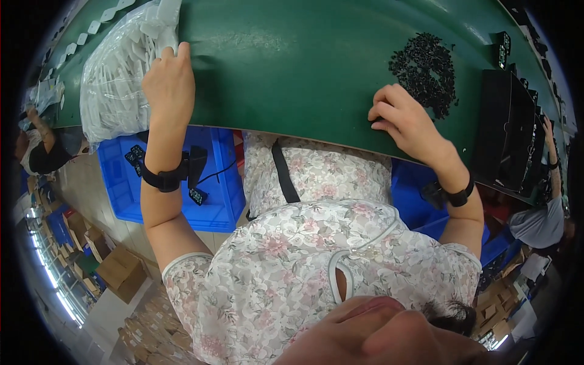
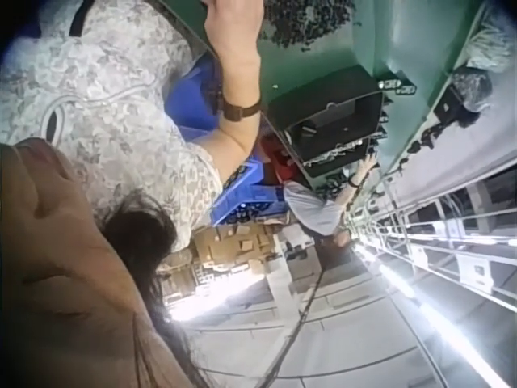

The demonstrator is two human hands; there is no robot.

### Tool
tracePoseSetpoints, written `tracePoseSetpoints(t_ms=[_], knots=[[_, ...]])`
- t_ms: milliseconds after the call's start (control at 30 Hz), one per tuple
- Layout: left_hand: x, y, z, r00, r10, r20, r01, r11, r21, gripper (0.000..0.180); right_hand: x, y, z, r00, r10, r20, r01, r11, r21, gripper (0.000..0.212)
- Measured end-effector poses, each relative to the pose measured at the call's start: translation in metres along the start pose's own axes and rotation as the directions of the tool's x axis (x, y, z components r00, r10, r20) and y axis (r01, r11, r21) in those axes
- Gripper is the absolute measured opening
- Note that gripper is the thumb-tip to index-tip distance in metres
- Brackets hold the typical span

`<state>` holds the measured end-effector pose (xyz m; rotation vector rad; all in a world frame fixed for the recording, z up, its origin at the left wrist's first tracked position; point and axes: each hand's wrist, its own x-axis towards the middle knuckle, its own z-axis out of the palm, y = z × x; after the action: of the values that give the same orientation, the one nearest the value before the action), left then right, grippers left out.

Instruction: The person picks up a white plastic cover and a black screw, inserts the screw into the cover, and places it on the table. They then pick up a black housing and a circuit board, fit them together, and press the previously assembled plastic cover onto the housing.

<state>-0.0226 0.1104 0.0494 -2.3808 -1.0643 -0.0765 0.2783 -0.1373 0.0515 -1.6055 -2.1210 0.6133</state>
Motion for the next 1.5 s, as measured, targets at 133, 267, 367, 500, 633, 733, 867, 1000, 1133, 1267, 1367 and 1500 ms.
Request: tracePoseSetpoints(t_ms=[133, 267, 367, 500, 633, 733, 867, 1000, 1133, 1267, 1367, 1500], knots=[[0.001, -0.011, -0.012, 1.000, -0.010, 0.011, 0.010, 1.000, -0.021, 0.012, -0.003, -0.002, 0.018, 0.985, -0.042, -0.168, 0.019, 0.991, -0.134, 0.020], [0.002, 0.013, -0.057, 0.985, -0.145, -0.093, 0.122, 0.969, -0.214, 0.016, 0.005, -0.008, 0.017, 0.937, 0.145, -0.318, -0.071, 0.970, 0.233, 0.009], [0.000, 0.050, -0.074, 0.970, -0.203, -0.132, -0.042, 0.395, -0.918, 0.021, 0.023, -0.018, 0.010, 0.874, 0.392, -0.289, -0.097, 0.722, 0.685, 0.009], [-0.001, 0.112, -0.071, 0.969, -0.242, -0.051, -0.066, -0.056, -0.996, 0.026, 0.053, -0.029, 0.005, 0.847, 0.362, -0.390, 0.056, 0.668, 0.742, 0.012], [-0.002, 0.137, -0.068, 0.952, -0.275, -0.138, -0.155, -0.042, -0.987, 0.024, 0.063, -0.034, 0.009, 0.786, 0.470, -0.401, 0.089, 0.557, 0.826, 0.016], [-0.002, 0.146, -0.073, 0.952, -0.291, -0.098, -0.146, -0.148, -0.978, 0.022, 0.066, -0.032, 0.014, 0.782, 0.458, -0.423, 0.105, 0.572, 0.814, 0.019], [-0.003, 0.145, -0.071, 0.960, -0.254, -0.119, -0.165, -0.167, -0.972, 0.018, 0.070, -0.038, 0.018, 0.770, 0.477, -0.424, 0.098, 0.568, 0.817, 0.018], [-0.005, 0.143, -0.069, 0.980, -0.176, 0.089, 0.010, -0.407, -0.913, 0.014, 0.069, -0.034, 0.016, 0.749, 0.167, -0.641, 0.039, 0.955, 0.294, 0.015], [-0.007, 0.143, -0.069, 0.987, -0.070, 0.143, 0.086, -0.523, -0.848, 0.017, 0.068, -0.028, 0.022, 0.720, 0.081, -0.689, 0.042, 0.986, 0.160, 0.013], [-0.007, 0.151, -0.069, 0.957, -0.079, 0.278, 0.147, -0.692, -0.706, 0.025, 0.067, -0.024, 0.019, 0.688, -0.024, -0.725, -0.008, 0.999, -0.040, 0.012], [-0.007, 0.150, -0.060, 0.938, -0.034, 0.344, 0.207, -0.740, -0.640, 0.025, 0.067, -0.028, 0.018, 0.709, 0.019, -0.705, -0.075, 0.996, -0.048, 0.010], [-0.009, 0.147, -0.056, 0.919, 0.112, 0.377, 0.334, -0.730, -0.597, 0.020, 0.066, -0.027, 0.023, 0.753, 0.139, -0.643, -0.123, 0.990, 0.070, 0.011]])
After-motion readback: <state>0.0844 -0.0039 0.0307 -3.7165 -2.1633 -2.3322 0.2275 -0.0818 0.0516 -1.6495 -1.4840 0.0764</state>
